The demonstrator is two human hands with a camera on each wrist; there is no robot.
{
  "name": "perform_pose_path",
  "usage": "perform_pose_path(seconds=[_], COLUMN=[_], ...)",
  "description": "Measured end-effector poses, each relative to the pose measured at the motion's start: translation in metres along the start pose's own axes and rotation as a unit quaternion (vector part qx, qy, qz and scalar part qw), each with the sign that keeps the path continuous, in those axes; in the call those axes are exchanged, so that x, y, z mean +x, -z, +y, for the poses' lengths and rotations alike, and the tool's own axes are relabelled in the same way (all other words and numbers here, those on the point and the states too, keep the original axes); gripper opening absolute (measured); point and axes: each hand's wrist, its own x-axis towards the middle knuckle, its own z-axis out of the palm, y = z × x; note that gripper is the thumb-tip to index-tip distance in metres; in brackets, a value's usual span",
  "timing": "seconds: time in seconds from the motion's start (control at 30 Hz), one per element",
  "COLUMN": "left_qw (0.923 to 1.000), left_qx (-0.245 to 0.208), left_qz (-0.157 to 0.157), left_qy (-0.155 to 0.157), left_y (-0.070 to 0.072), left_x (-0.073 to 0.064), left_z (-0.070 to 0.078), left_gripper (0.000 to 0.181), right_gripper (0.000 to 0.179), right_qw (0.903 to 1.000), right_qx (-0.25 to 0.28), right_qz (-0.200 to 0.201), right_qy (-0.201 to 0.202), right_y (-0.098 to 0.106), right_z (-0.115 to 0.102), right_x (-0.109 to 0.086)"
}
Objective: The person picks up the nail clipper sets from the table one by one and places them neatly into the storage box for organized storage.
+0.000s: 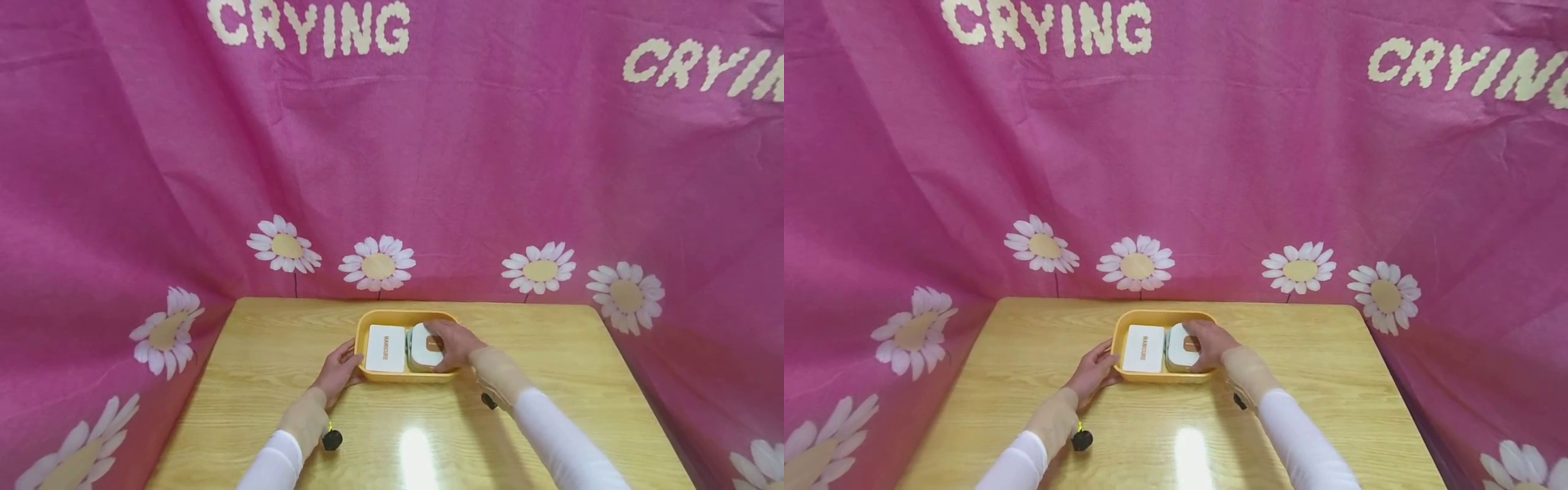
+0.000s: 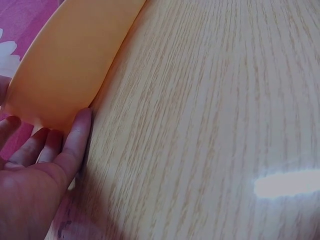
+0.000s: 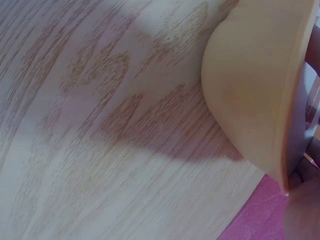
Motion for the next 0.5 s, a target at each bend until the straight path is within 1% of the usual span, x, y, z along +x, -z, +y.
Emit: perform_pose_path(seconds=[0.13,0.3,0.43,0.5], left_qw=[1.0,0.9998,0.9996,0.9996], left_qx=[-0.007,-0.016,-0.018,-0.015], left_qz=[0.0,0.009,0.023,0.023], left_qy=[0.005,0.004,0.005,-0.001], left_y=[-0.001,-0.006,-0.011,-0.015], left_x=[-0.001,-0.002,0.002,-0.001], left_z=[-0.002,-0.005,-0.002,0.004], left_gripper=[0.06,0.06,0.059,0.06], right_gripper=[0.1,0.102,0.1,0.098], right_qw=[0.9999,0.9999,0.9996,0.9995], right_qx=[0.005,-0.007,-0.027,-0.03], right_qz=[-0.009,-0.013,-0.009,-0.009], right_qy=[-0.012,-0.009,-0.008,-0.01], right_y=[0.0,0.001,0.002,0.003], right_z=[0.0,0.002,0.004,0.004], right_x=[-0.003,-0.006,-0.005,-0.004])
